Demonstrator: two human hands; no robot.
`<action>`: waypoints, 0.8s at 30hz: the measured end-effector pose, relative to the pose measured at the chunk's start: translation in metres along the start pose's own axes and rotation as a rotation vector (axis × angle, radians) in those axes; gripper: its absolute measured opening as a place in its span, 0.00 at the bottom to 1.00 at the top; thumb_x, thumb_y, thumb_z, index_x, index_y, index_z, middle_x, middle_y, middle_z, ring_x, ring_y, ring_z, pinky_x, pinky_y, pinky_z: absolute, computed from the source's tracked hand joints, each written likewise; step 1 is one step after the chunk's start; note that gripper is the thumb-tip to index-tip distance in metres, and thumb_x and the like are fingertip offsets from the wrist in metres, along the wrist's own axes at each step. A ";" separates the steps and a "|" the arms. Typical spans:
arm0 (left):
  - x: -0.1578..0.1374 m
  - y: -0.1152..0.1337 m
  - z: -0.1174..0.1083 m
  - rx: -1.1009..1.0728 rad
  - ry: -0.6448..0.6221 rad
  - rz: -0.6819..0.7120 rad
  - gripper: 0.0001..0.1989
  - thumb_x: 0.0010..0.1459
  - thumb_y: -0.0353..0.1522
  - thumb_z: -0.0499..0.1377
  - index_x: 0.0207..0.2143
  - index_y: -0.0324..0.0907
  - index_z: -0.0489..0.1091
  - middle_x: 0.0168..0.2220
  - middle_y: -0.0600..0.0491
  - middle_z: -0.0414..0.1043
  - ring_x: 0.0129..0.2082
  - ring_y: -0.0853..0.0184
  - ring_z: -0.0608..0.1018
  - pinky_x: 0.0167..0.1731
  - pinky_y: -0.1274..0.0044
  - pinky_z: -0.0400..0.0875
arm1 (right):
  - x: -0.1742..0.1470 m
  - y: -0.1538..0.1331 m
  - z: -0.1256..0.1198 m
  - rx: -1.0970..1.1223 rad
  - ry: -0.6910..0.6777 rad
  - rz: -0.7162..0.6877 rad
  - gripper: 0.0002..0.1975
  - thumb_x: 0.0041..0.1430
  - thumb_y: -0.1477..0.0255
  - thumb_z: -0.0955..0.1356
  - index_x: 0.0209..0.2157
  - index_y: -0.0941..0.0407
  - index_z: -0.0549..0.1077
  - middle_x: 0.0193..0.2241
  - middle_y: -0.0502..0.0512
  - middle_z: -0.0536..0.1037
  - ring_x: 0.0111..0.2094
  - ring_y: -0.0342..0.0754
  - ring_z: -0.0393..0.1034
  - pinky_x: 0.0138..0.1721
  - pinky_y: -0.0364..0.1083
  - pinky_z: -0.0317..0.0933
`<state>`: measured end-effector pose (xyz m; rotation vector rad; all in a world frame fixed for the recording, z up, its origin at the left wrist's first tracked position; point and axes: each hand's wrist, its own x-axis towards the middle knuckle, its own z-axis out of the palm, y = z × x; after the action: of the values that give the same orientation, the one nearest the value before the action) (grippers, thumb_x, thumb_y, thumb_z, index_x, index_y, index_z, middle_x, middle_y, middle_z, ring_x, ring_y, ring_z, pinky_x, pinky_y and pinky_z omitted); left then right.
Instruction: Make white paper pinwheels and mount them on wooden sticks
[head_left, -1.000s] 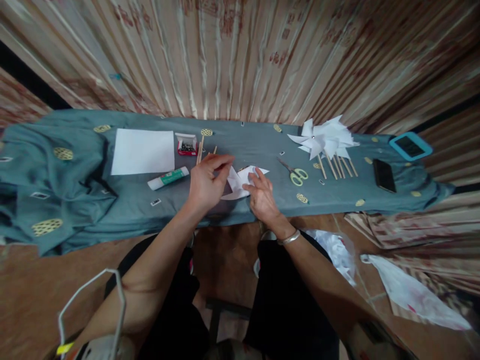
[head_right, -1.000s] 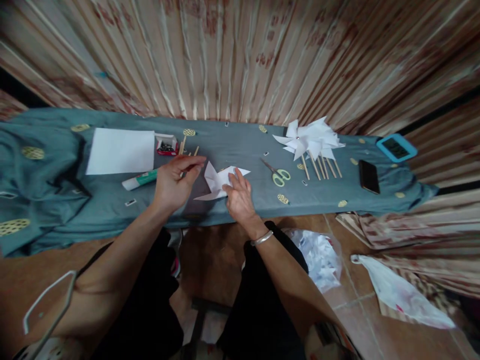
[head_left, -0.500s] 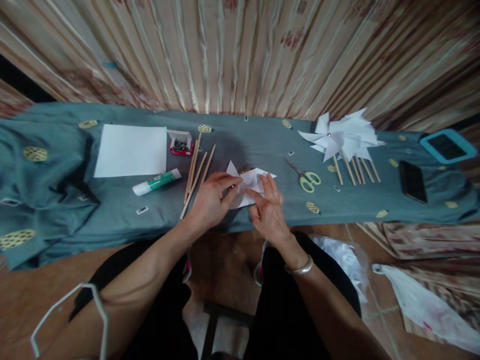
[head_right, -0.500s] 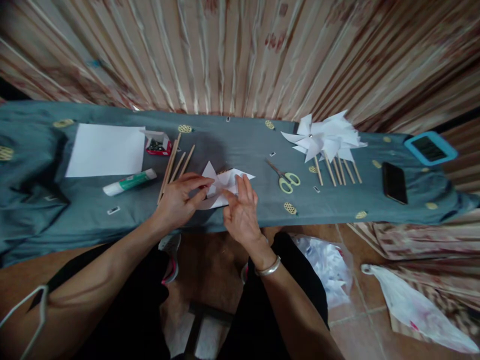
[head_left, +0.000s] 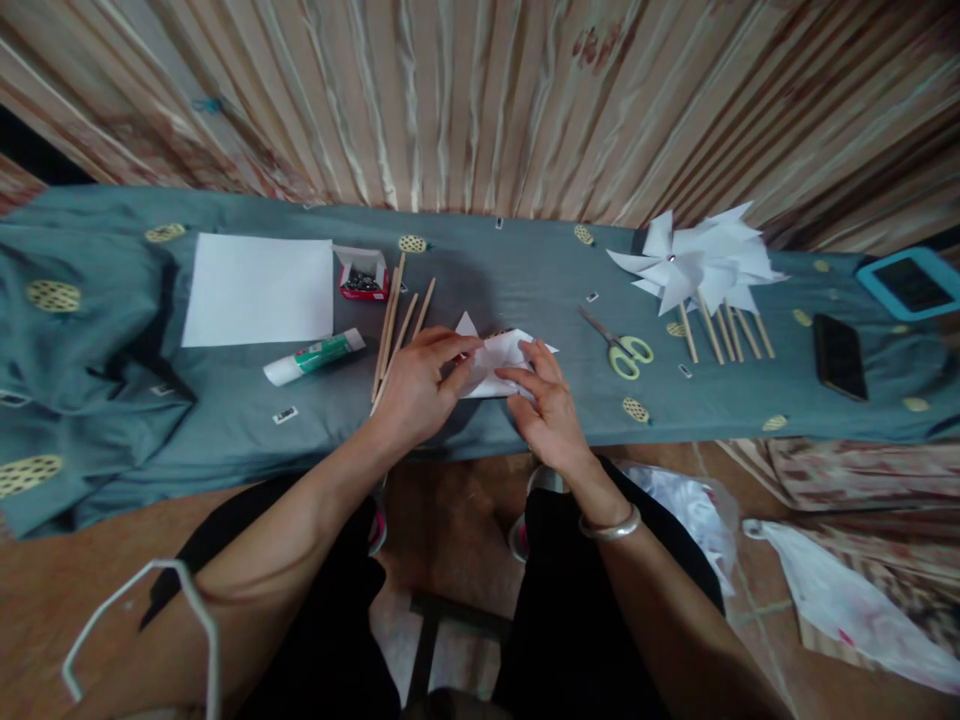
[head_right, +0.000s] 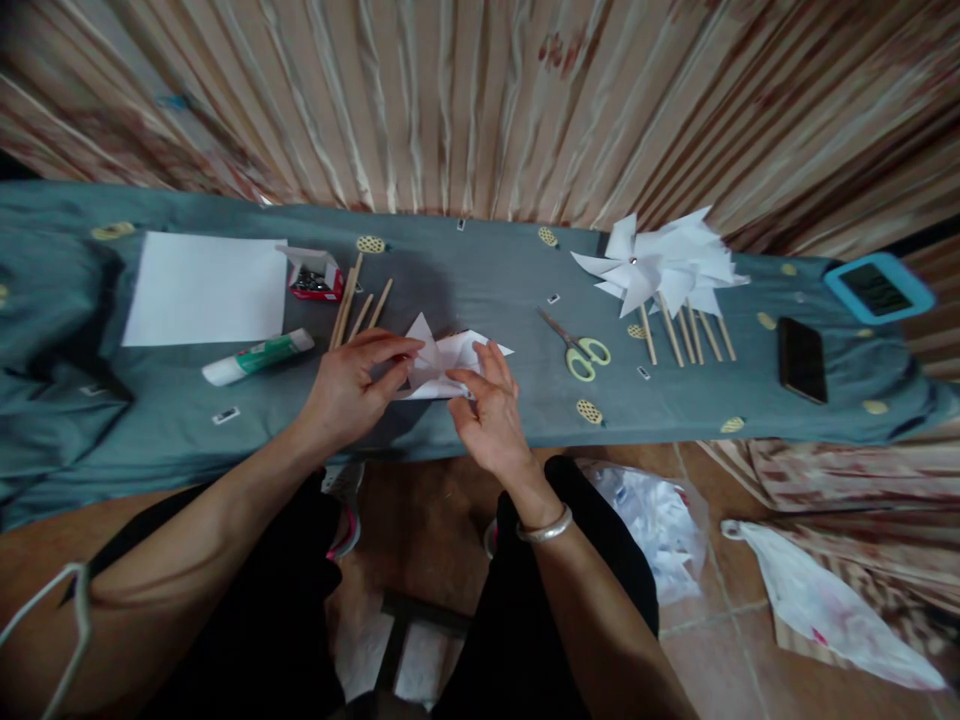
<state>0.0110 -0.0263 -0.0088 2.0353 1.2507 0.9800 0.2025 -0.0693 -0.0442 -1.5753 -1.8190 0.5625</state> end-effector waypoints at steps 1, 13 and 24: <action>0.000 0.000 -0.001 -0.002 0.001 -0.001 0.14 0.60 0.30 0.56 0.45 0.39 0.78 0.39 0.49 0.78 0.39 0.64 0.79 0.44 0.72 0.73 | 0.001 0.001 0.000 0.026 0.001 0.007 0.17 0.55 0.74 0.65 0.44 0.50 0.79 0.65 0.53 0.64 0.69 0.59 0.49 0.66 0.64 0.50; 0.004 0.000 -0.004 -0.024 0.032 0.001 0.13 0.61 0.30 0.55 0.44 0.39 0.78 0.41 0.49 0.78 0.40 0.65 0.79 0.46 0.71 0.73 | 0.000 -0.004 -0.009 -0.204 0.089 -0.093 0.18 0.64 0.73 0.60 0.46 0.52 0.79 0.65 0.55 0.64 0.70 0.58 0.47 0.65 0.64 0.51; 0.003 0.001 -0.004 -0.021 0.022 -0.006 0.13 0.61 0.30 0.55 0.45 0.39 0.77 0.41 0.49 0.78 0.41 0.65 0.79 0.47 0.71 0.73 | -0.004 -0.010 -0.004 -0.457 -0.026 -0.235 0.19 0.66 0.71 0.59 0.50 0.58 0.77 0.66 0.64 0.61 0.71 0.61 0.44 0.63 0.63 0.50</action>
<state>0.0095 -0.0236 -0.0044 2.0088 1.2523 1.0114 0.1982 -0.0757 -0.0351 -1.6031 -2.2243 0.0570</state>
